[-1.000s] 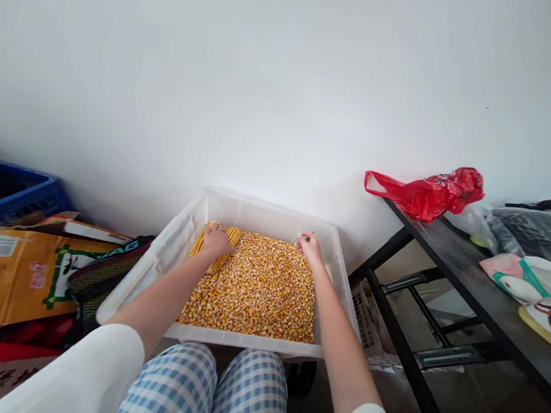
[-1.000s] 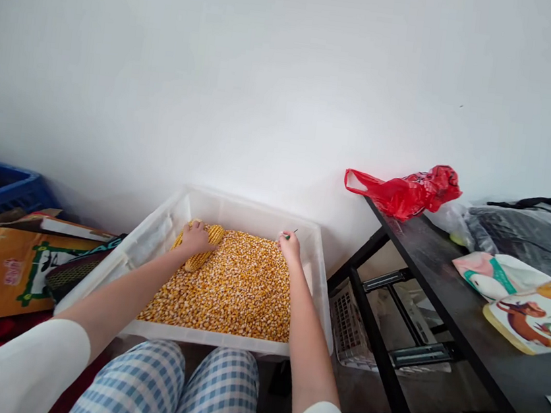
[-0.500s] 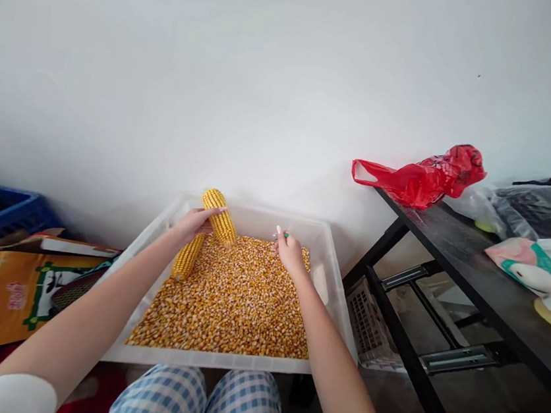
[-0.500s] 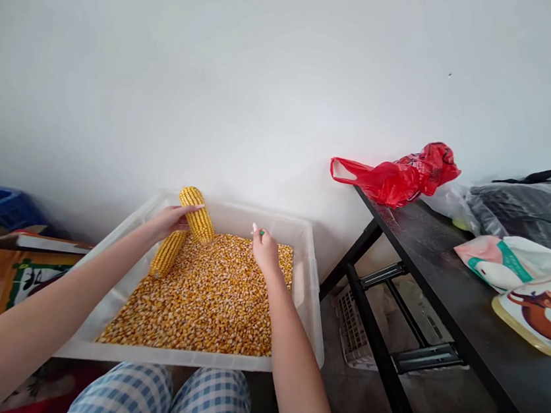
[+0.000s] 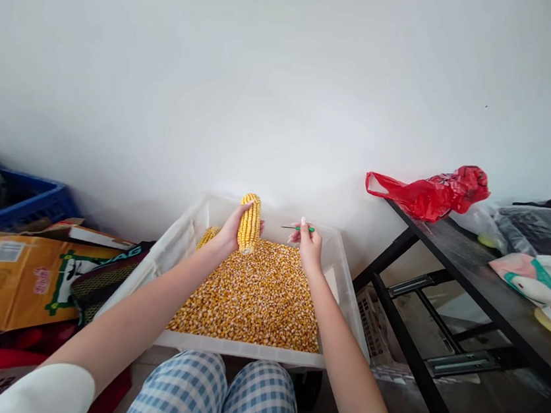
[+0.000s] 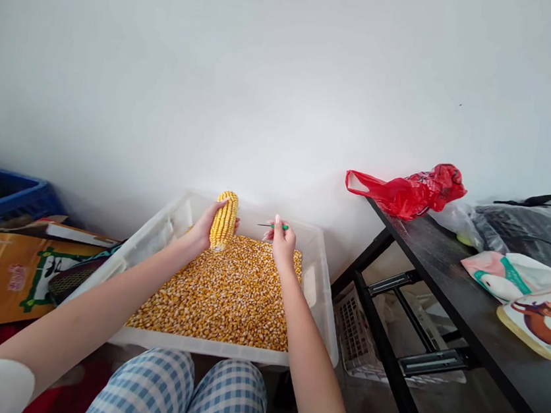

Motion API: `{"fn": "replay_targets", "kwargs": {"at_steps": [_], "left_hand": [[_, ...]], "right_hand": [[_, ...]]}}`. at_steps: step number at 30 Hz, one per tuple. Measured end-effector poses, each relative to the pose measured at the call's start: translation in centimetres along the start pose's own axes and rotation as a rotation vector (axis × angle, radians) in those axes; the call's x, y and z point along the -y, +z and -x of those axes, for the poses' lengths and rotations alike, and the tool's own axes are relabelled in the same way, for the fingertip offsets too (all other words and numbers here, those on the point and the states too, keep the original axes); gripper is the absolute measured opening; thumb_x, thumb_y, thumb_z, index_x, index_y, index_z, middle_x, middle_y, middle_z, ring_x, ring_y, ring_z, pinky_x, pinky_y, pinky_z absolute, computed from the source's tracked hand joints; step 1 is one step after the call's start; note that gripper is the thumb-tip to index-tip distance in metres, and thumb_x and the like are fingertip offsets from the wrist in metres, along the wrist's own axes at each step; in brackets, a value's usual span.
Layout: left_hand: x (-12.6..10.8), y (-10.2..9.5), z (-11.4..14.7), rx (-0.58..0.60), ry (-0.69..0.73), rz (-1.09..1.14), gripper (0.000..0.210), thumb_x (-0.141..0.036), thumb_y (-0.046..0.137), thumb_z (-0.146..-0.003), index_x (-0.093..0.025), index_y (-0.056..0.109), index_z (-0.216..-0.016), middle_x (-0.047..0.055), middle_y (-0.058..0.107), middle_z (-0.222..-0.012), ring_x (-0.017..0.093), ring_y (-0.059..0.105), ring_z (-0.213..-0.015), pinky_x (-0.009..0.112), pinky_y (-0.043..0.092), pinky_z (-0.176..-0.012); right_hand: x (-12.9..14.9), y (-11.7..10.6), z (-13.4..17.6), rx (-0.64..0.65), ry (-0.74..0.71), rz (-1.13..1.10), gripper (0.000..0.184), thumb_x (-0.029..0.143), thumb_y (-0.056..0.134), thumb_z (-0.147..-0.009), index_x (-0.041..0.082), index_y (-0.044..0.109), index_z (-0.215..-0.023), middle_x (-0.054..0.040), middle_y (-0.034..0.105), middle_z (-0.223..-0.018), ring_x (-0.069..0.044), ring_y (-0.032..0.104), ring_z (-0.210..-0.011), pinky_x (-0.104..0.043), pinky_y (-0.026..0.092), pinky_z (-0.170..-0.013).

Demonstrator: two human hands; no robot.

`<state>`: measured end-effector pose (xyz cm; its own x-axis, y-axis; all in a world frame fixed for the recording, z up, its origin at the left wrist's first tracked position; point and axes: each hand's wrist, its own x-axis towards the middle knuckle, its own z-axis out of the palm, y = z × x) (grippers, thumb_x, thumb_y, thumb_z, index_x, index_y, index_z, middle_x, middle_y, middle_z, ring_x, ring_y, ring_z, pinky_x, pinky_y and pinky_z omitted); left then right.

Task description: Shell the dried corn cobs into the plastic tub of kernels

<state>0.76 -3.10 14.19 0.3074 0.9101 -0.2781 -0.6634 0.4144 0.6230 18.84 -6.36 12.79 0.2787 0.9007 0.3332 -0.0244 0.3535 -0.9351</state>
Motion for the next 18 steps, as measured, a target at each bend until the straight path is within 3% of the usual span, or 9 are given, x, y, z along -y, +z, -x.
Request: {"fn": "replay_targets", "kwargs": {"at_steps": [5,8,13,18], "left_hand": [[0.3,0.2,0.9,0.168,0.003,-0.009,0.042,-0.044,0.053,-0.075,-0.011,0.058,-0.1,0.009,0.065,-0.071,0.018,0.064,-0.059,0.028,0.053,-0.054],[0.5,0.5,1.3,0.248,-0.007,-0.001,0.041,-0.043,0.051,-0.077,-0.011,0.058,-0.103,0.01,0.066,-0.075,0.018,0.064,-0.065,0.028,0.053,-0.055],[1.2,1.1,1.8,0.251,0.016,0.058,0.041,-0.043,0.048,-0.079,-0.013,0.057,-0.104,0.011,0.067,-0.083,0.02,0.065,-0.072,0.028,0.052,-0.059],[1.3,0.7,1.4,0.201,0.032,0.094,0.041,-0.046,0.049,-0.077,-0.011,0.058,-0.097,0.011,0.066,-0.076,0.019,0.064,-0.062,0.03,0.052,-0.057]], "right_hand": [[2.6,0.9,1.4,-0.001,-0.075,-0.071,0.04,0.053,0.047,-0.077,0.014,0.057,-0.078,0.0019,0.056,-0.053,-0.008,0.053,-0.045,-0.021,0.044,-0.049],[2.7,1.2,1.9,-0.003,-0.107,-0.017,0.038,0.054,0.042,-0.08,0.018,0.052,-0.08,0.0035,0.056,-0.053,-0.008,0.053,-0.044,-0.02,0.044,-0.048],[0.5,1.3,1.6,0.051,0.054,0.083,0.037,0.06,0.036,-0.079,0.022,0.041,-0.078,0.0049,0.054,-0.053,-0.009,0.05,-0.039,-0.02,0.041,-0.041],[0.4,1.3,1.7,0.069,0.059,0.051,0.042,0.058,0.037,-0.08,0.019,0.05,-0.073,0.0024,0.052,-0.054,-0.008,0.046,-0.04,-0.019,0.037,-0.038]]}}
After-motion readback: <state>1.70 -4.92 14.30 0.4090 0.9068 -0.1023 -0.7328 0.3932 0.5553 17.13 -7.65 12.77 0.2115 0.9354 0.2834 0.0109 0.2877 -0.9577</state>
